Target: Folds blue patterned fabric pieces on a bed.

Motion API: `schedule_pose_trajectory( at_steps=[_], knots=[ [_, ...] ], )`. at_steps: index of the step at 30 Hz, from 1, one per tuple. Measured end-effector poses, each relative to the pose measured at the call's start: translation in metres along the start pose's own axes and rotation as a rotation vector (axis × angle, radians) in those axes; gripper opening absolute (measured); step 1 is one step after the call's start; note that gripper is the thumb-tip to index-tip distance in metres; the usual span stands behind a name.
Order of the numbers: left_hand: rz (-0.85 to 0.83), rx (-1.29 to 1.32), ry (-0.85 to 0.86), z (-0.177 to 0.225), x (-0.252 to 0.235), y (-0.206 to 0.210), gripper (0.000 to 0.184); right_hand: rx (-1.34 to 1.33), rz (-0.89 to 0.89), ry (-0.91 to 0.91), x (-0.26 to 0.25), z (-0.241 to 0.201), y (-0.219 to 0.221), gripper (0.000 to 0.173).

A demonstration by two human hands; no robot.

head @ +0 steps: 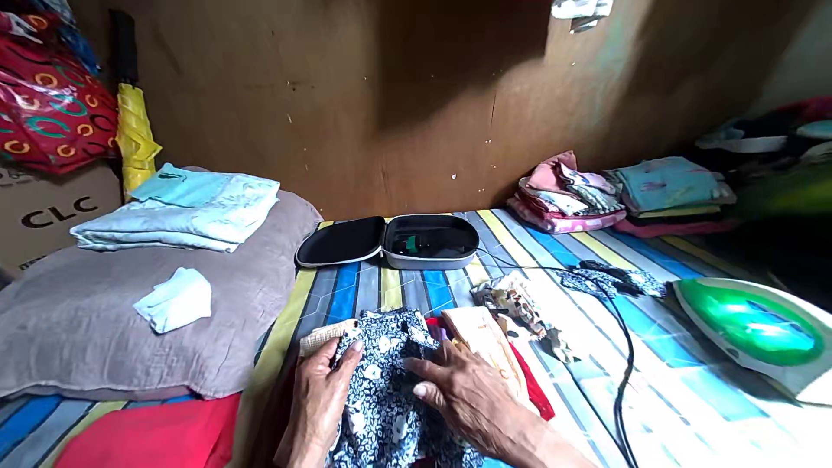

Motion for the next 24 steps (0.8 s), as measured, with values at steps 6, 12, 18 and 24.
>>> schedule_pose_trajectory(
  at_steps=[6, 12, 18, 24],
  knots=[
    [0.071, -0.017, 0.029, 0.003, -0.004, -0.014, 0.021, 0.03, -0.091, 0.265, -0.002, 0.034, -0.026, 0.053],
    [0.053, 0.026, 0.3, 0.033, 0.003, -0.026, 0.021, -0.072, 0.172, 0.207, 0.027, 0.052, -0.069, 0.009],
    [0.033, 0.127, 0.546, 0.089, 0.019, -0.068, 0.008, -0.172, 0.563, 0.021, 0.048, 0.044, -0.131, 0.026],
    [0.079, 0.091, 0.688, 0.115, 0.021, -0.094, 0.016, -0.518, 0.518, -0.097, 0.043, 0.037, -0.166, 0.031]
  ],
)
Point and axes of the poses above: each hand's wrist, its own x-axis away from the middle knuckle, its own y-axis out of the palm, z = x × y, the point moved 7 cm from there along -x, towards the middle knuckle
